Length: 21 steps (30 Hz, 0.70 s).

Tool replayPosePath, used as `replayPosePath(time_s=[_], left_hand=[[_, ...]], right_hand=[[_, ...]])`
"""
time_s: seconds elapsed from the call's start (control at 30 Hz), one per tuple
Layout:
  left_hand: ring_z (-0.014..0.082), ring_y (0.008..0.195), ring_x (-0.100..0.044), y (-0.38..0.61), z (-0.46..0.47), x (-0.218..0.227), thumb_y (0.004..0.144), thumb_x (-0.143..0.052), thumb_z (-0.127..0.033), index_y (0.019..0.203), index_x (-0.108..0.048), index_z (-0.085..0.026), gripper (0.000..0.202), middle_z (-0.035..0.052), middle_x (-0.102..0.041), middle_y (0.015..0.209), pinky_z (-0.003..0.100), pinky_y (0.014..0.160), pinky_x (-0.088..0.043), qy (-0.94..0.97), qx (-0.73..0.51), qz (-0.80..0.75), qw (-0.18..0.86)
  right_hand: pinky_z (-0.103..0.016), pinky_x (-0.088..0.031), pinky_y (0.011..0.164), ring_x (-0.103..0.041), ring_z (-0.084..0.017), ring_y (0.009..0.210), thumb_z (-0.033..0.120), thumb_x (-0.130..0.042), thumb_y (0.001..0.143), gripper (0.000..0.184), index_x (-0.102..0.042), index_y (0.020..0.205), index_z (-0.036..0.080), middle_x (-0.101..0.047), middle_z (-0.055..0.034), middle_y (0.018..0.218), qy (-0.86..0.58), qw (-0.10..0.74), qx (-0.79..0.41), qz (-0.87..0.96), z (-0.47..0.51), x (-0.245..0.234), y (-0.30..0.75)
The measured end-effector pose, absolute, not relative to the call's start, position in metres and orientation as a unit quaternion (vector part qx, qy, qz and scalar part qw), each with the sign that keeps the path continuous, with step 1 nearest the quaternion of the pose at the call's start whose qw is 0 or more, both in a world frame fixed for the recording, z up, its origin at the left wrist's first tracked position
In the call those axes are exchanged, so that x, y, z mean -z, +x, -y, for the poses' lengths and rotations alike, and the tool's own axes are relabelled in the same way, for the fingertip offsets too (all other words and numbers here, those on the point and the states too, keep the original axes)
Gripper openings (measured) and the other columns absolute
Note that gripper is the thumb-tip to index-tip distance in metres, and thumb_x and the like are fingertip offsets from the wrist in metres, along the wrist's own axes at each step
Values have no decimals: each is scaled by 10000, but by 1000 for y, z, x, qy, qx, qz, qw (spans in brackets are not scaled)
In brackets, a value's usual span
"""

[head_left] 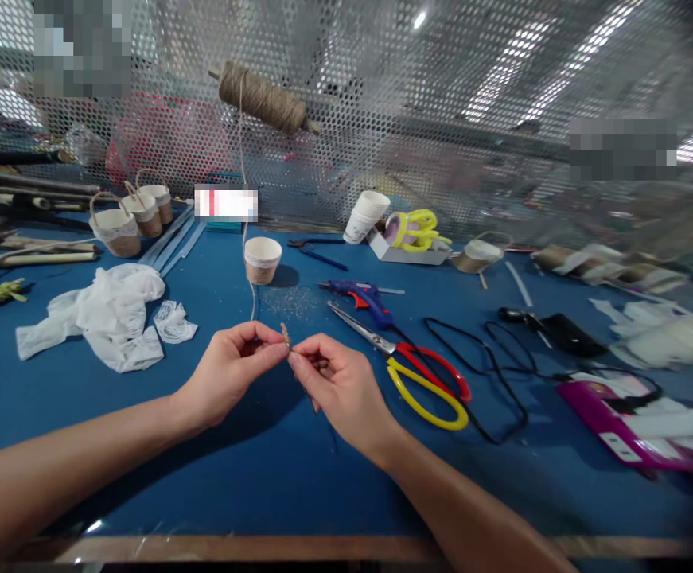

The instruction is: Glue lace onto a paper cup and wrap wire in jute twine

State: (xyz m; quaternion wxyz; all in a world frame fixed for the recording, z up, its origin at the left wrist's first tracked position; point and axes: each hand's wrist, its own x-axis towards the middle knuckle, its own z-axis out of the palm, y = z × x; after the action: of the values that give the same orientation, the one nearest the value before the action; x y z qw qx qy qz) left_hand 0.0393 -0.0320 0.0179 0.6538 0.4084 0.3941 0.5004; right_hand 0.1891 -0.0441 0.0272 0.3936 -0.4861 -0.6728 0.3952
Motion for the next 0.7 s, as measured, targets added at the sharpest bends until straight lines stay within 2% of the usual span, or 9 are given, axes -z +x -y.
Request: replayPosePath(time_s=[0.17, 0.23, 0.33, 0.4, 0.53, 0.7], left_hand=[[69, 616, -518, 41, 34, -18, 626, -747, -220, 642, -600, -131, 172, -21, -598, 671, 193, 608, -406, 416, -508, -398, 641], [71, 602, -519, 41, 34, -18, 640, -739, -234, 646, -590, -131, 182, -23, -586, 669, 204, 598, -402, 422, -504, -388, 646], [79, 582, -529, 41, 33, -19, 664, -726, -262, 674, -577, -139, 194, -26, -573, 675, 231, 594, -402, 420, -478, -352, 686], [73, 550, -516, 39, 32, -20, 650, -737, -276, 671, -567, -141, 218, -32, -562, 661, 233, 567, -387, 411, -465, -343, 705], [63, 535, -491, 35, 29, -23, 601, -771, -285, 653, -568, -137, 256, -29, -568, 664, 216, 523, -337, 408, -451, -344, 716], [55, 556, -463, 29, 24, -23, 646, -742, -277, 674, -595, -131, 209, -14, -584, 704, 204, 514, -306, 444, -443, -335, 703]], right_hand=[[-218, -363, 453, -424, -81, 493, 250, -541, 802, 158, -522, 658, 190, -461, 32, 550, -486, 401, -329, 703, 48, -27, 188], [-211, -370, 435, -428, -70, 469, 261, -540, 801, 145, -520, 677, 187, -476, 36, 565, -474, 383, -400, 684, 46, -27, 189], [-184, -364, 366, -438, -46, 404, 308, -547, 798, 147, -517, 734, 180, -526, 42, 602, -415, 344, -586, 604, 42, -27, 193], [-160, -344, 331, -425, -30, 371, 312, -585, 774, 162, -507, 728, 178, -536, 56, 588, -380, 340, -664, 547, 40, -27, 195], [-125, -306, 294, -393, -11, 320, 283, -634, 743, 176, -500, 706, 175, -520, 88, 508, -364, 365, -702, 491, 38, -27, 194], [-116, -302, 279, -388, -6, 301, 276, -648, 721, 170, -522, 698, 166, -521, 91, 485, -369, 377, -707, 472, 39, -29, 193]])
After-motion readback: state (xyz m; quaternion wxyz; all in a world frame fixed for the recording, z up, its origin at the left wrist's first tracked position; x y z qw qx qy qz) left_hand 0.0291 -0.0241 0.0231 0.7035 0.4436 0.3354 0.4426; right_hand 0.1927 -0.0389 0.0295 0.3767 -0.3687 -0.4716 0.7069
